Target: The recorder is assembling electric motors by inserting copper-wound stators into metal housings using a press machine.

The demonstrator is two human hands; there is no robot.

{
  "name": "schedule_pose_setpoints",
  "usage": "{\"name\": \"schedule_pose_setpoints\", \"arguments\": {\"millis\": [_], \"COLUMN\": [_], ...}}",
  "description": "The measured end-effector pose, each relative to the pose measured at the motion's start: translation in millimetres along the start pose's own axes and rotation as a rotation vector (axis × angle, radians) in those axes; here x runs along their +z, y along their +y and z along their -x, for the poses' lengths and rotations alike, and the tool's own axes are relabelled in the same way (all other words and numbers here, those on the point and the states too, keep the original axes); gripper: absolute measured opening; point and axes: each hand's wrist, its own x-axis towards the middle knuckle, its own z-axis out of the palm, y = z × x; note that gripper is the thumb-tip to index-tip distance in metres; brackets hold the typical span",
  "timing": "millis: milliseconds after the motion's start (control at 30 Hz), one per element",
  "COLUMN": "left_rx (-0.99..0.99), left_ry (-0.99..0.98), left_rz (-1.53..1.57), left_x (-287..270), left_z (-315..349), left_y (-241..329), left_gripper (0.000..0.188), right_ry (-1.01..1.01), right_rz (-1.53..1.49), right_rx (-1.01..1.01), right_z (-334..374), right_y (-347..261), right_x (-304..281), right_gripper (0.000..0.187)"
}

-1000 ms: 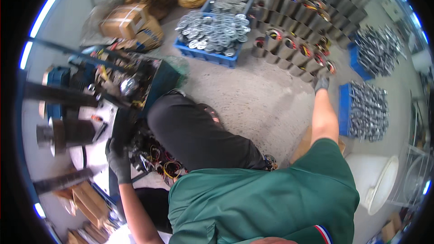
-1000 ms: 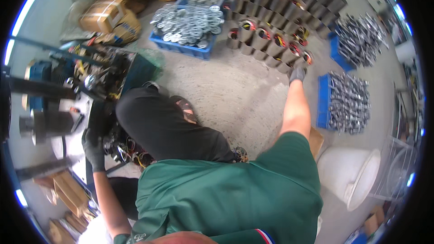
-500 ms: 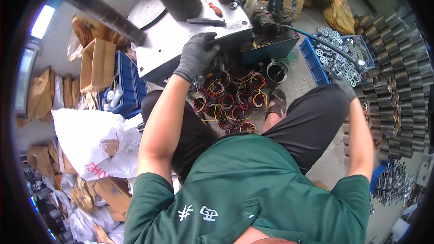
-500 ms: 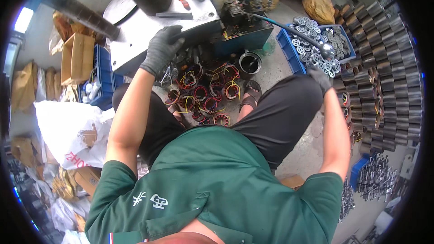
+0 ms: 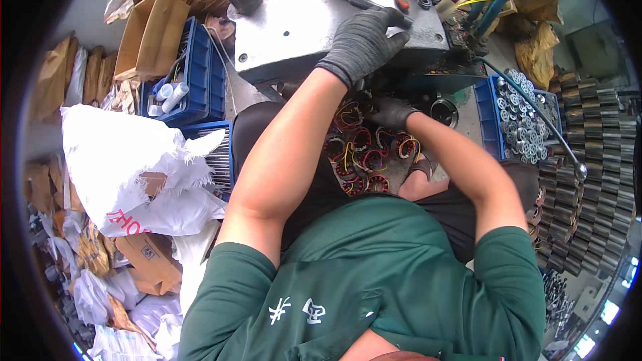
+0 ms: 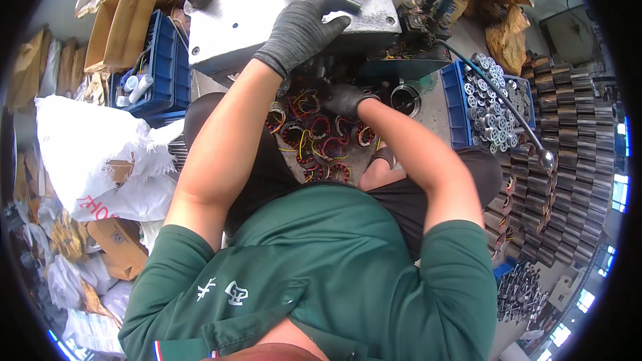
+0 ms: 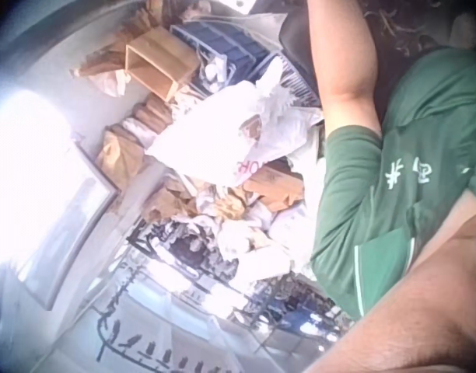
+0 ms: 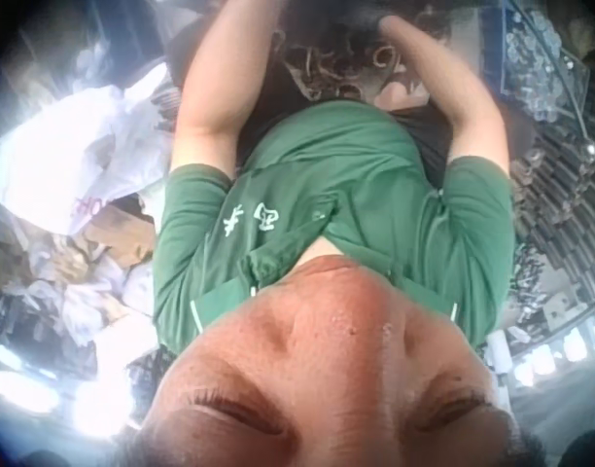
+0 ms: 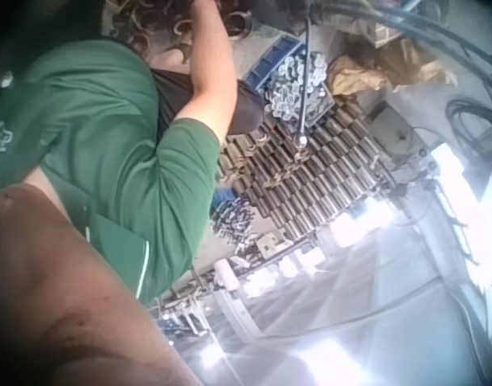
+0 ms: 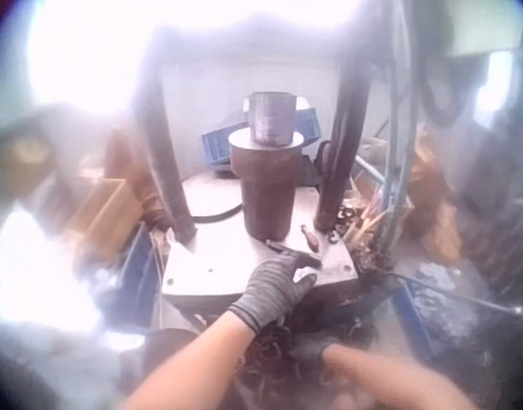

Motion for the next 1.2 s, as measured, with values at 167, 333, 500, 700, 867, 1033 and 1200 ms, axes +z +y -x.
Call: {"name": "schedule_pose_setpoints", "arguments": {"millis": [167, 333, 500, 700, 867, 1033, 1200], "left_rx": [-0.018, -0.005, -0.004, 0.022, 0.017, 0.125, -0.196], "left_ry": [0.06, 0.086, 0.077, 0.083, 0.106, 0.233, 0.159], "left_rz": [0.039, 0.006, -0.017, 0.018, 0.047, 0.235, 0.557], "left_x": [-15, -23, -26, -23, -34, -22, -11], "left_z": [2, 7, 7, 8, 14, 20, 36], "left_y": [2, -1, -2, 1, 6, 4, 23], "left_gripper": [0.033, 0.034, 0.034, 0.033, 0.031, 0.028, 0.041], "right_ry": [0.081, 0.189, 0.37, 0.507, 0.007, 0.331, 0.676], "right_rz": [-0.216, -0.123, -0.019, -0.206, 0.045, -0.317, -1.109], "right_rx": [-0.052, 0.039, -0.168, -0.362, -0.039, -0.025, -0.06], "right_z": [-57, -78, -75, -33, 37, 108, 148], "right_y": [-16, -21, -4, 15, -43, -24, -37], "right_x": [43, 57, 69, 63, -43, -125, -168], "right_gripper": [0.057, 0.054, 0.052, 0.054, 0.056, 0.057, 0.048]}}
